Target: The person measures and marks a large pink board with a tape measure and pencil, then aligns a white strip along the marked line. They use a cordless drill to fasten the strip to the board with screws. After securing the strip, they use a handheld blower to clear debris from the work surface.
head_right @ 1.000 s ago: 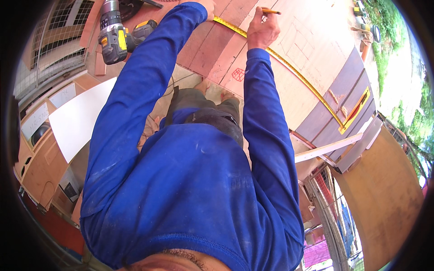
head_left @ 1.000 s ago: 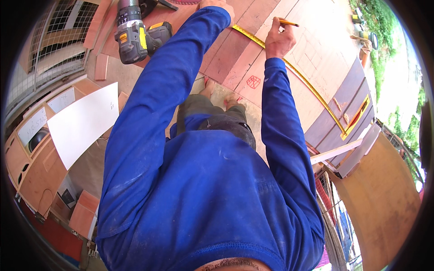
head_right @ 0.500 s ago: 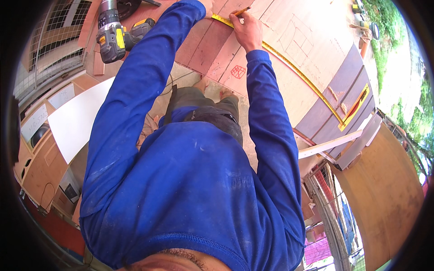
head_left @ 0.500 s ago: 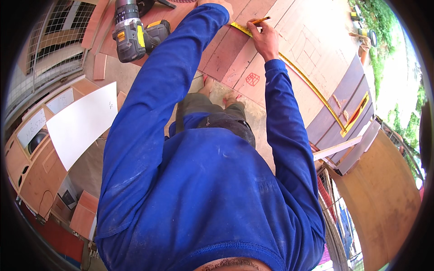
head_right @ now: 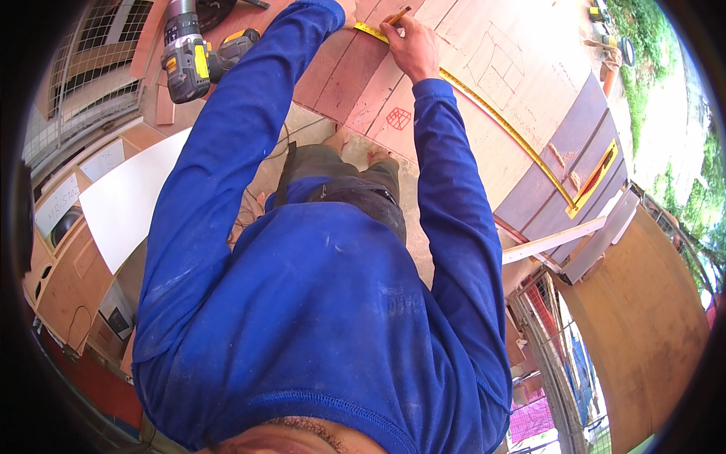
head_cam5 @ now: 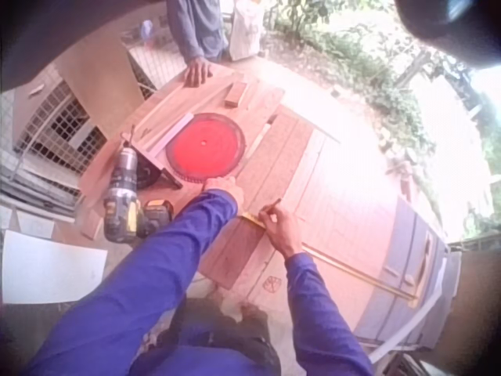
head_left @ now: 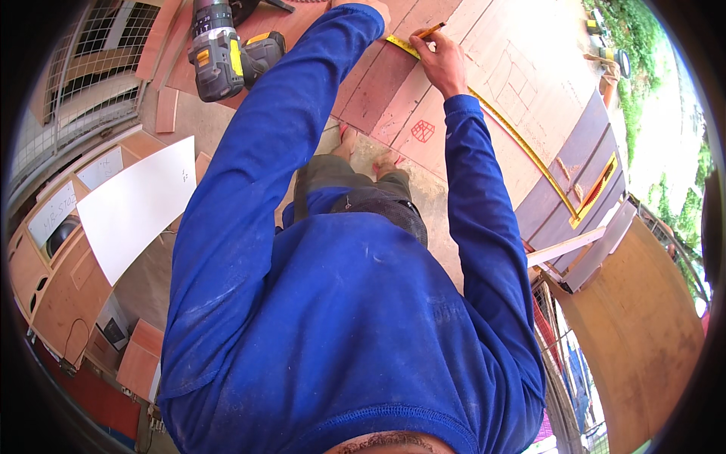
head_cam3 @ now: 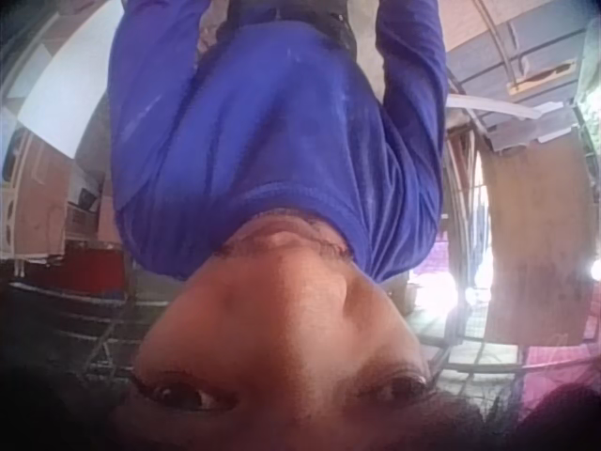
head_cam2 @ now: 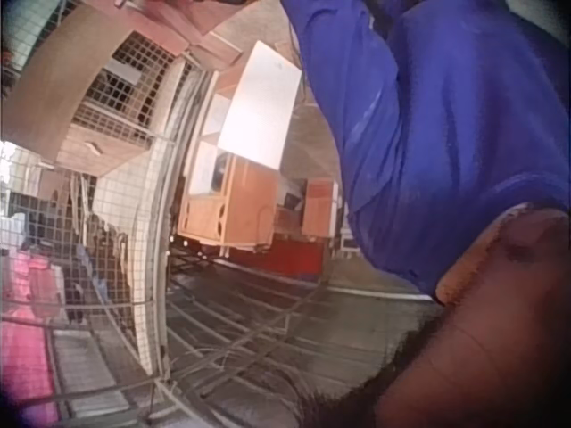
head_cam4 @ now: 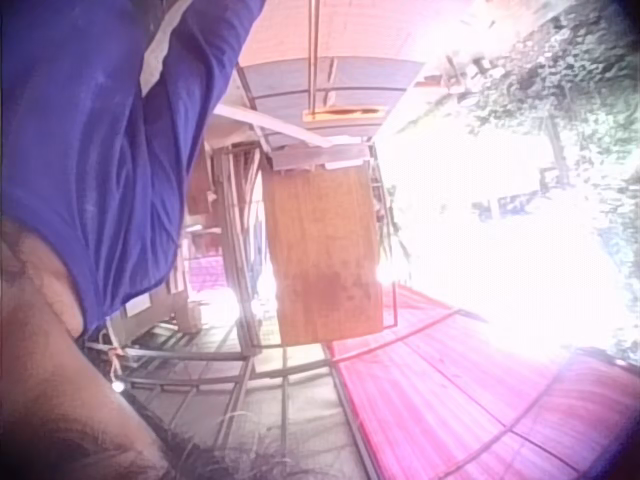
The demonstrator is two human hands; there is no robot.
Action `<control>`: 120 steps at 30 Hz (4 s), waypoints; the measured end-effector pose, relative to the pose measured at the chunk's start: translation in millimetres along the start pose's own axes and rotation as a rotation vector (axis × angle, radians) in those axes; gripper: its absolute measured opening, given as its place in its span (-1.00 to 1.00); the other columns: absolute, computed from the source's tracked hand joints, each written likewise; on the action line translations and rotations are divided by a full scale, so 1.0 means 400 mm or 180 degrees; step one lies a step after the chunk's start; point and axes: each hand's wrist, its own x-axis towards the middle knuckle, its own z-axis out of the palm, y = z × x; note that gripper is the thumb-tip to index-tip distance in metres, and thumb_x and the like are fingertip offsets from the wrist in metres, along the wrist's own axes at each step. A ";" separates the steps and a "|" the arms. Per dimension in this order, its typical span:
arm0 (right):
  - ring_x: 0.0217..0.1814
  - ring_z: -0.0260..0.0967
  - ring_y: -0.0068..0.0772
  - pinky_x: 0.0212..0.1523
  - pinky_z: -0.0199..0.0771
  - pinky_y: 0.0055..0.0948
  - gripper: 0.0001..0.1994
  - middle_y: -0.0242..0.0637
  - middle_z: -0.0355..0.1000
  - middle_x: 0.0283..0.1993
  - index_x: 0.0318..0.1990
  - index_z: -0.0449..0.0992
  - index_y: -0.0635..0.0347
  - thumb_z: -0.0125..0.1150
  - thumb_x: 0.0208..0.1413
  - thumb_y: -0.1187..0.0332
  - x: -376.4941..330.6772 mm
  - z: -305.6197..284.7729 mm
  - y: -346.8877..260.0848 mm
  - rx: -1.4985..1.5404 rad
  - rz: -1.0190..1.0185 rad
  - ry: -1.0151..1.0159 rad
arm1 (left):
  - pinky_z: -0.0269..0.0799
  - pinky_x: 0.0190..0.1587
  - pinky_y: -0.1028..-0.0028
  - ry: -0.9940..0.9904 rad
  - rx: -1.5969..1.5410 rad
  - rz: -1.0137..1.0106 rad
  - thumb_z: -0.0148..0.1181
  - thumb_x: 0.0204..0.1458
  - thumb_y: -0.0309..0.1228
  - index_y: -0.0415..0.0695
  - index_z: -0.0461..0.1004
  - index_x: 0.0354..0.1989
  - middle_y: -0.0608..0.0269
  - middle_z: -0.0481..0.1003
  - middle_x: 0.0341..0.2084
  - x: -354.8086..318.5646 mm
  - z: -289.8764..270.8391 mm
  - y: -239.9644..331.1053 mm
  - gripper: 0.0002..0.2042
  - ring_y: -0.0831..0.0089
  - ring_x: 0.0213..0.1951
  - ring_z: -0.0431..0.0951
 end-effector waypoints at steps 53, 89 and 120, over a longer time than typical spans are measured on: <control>-0.74 0.09 -0.58 -0.76 -0.03 -0.41 -0.74 -0.39 0.43 -0.59 -0.44 0.62 0.18 0.31 0.10 0.17 -0.569 -0.630 0.652 0.2994 0.3607 0.3429 | 0.45 0.15 0.09 -0.0487 0.0525 0.0638 0.25 0.07 -0.06 -0.07 0.55 0.01 -0.22 0.39 0.11 0.142 -0.059 0.042 -0.57 -0.10 0.12 0.48; -0.69 -0.03 -0.80 -0.70 -0.12 -0.60 -0.77 -0.67 0.15 -0.63 -0.33 0.53 0.11 0.27 0.25 0.16 -0.445 -0.791 0.662 0.2654 0.2772 0.4031 | 0.38 -0.06 0.30 0.0001 -0.1119 0.1619 0.32 0.04 -0.34 -0.25 0.51 -0.36 0.11 0.38 -0.35 0.190 -0.243 0.049 -0.79 0.20 -0.21 0.46; -0.74 0.17 -0.59 -0.76 0.00 -0.41 -0.83 -0.43 0.37 -0.62 -0.48 0.55 0.18 0.36 0.06 0.34 0.170 -0.871 1.028 0.2664 0.3595 0.3436 | 0.41 -0.08 0.19 0.0823 -0.0641 0.1469 0.30 0.07 -0.17 -0.24 0.54 -0.32 -0.09 0.43 -0.31 0.769 -0.351 0.068 -0.68 0.03 -0.18 0.49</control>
